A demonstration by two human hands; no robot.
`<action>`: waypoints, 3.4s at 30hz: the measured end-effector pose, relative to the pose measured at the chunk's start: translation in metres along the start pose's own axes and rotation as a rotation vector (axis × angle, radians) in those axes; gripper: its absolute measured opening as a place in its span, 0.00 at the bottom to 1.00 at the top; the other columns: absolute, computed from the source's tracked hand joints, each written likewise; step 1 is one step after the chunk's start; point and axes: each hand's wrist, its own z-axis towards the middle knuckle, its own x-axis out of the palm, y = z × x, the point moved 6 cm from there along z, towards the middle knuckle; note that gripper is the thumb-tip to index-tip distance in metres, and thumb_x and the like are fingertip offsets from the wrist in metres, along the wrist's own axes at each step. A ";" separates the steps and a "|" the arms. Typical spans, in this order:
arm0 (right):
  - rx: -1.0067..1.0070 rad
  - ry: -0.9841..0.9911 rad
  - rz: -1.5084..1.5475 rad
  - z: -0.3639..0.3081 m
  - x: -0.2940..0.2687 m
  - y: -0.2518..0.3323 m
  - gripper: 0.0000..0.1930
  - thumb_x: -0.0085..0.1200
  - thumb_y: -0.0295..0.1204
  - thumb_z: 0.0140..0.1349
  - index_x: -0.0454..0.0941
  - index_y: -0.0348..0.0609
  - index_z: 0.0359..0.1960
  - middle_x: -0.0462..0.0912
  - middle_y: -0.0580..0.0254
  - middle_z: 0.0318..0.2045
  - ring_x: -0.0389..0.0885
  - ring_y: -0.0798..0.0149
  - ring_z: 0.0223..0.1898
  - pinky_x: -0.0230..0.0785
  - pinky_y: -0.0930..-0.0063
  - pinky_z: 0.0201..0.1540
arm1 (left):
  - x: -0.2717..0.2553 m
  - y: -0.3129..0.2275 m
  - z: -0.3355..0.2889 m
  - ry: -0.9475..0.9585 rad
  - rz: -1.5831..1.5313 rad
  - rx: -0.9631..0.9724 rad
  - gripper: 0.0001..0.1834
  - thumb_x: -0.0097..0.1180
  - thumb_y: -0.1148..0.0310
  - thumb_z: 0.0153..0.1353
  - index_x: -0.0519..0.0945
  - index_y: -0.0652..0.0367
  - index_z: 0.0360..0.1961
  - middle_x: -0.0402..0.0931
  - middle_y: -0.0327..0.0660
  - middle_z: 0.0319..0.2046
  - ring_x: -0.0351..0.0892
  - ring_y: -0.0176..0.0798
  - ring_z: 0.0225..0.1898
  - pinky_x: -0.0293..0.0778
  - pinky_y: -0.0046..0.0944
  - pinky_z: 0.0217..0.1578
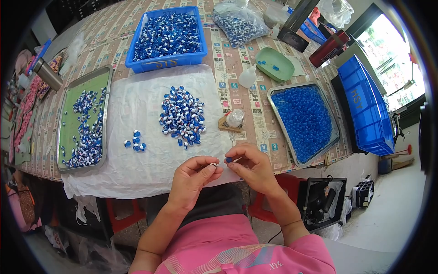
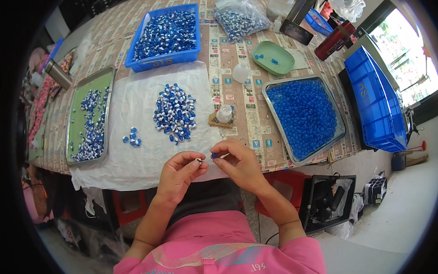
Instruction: Assemble small blue and white plastic components using a glue applicator at a workbench.
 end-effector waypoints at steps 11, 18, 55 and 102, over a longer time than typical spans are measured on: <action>-0.009 0.062 0.087 0.004 0.005 0.004 0.08 0.58 0.19 0.60 0.82 0.38 0.41 0.78 0.62 0.45 0.77 0.72 0.45 0.71 0.80 0.43 | -0.004 -0.001 -0.002 0.010 -0.030 -0.031 0.10 0.54 0.76 0.66 0.78 0.66 0.48 0.81 0.43 0.41 0.83 0.37 0.41 0.81 0.34 0.45; 0.040 0.121 0.195 0.004 0.007 0.000 0.08 0.59 0.21 0.60 0.81 0.39 0.42 0.78 0.62 0.46 0.76 0.74 0.44 0.70 0.81 0.41 | -0.004 -0.002 -0.002 0.004 -0.107 -0.046 0.12 0.53 0.74 0.67 0.78 0.65 0.50 0.80 0.43 0.42 0.83 0.37 0.42 0.81 0.34 0.45; -0.169 -0.247 -0.222 0.026 -0.029 0.047 0.08 0.61 0.17 0.55 0.83 0.35 0.38 0.80 0.63 0.40 0.81 0.72 0.39 0.74 0.81 0.42 | -0.014 -0.008 -0.004 0.035 -0.163 -0.059 0.11 0.54 0.75 0.66 0.77 0.64 0.49 0.80 0.43 0.41 0.83 0.36 0.41 0.81 0.34 0.45; -0.264 0.026 -0.384 0.020 0.048 0.056 0.10 0.64 0.21 0.52 0.84 0.41 0.37 0.85 0.63 0.35 0.80 0.70 0.35 0.70 0.76 0.38 | -0.028 -0.016 -0.003 0.105 -0.169 -0.040 0.12 0.54 0.74 0.67 0.77 0.65 0.50 0.80 0.42 0.42 0.82 0.33 0.42 0.80 0.34 0.47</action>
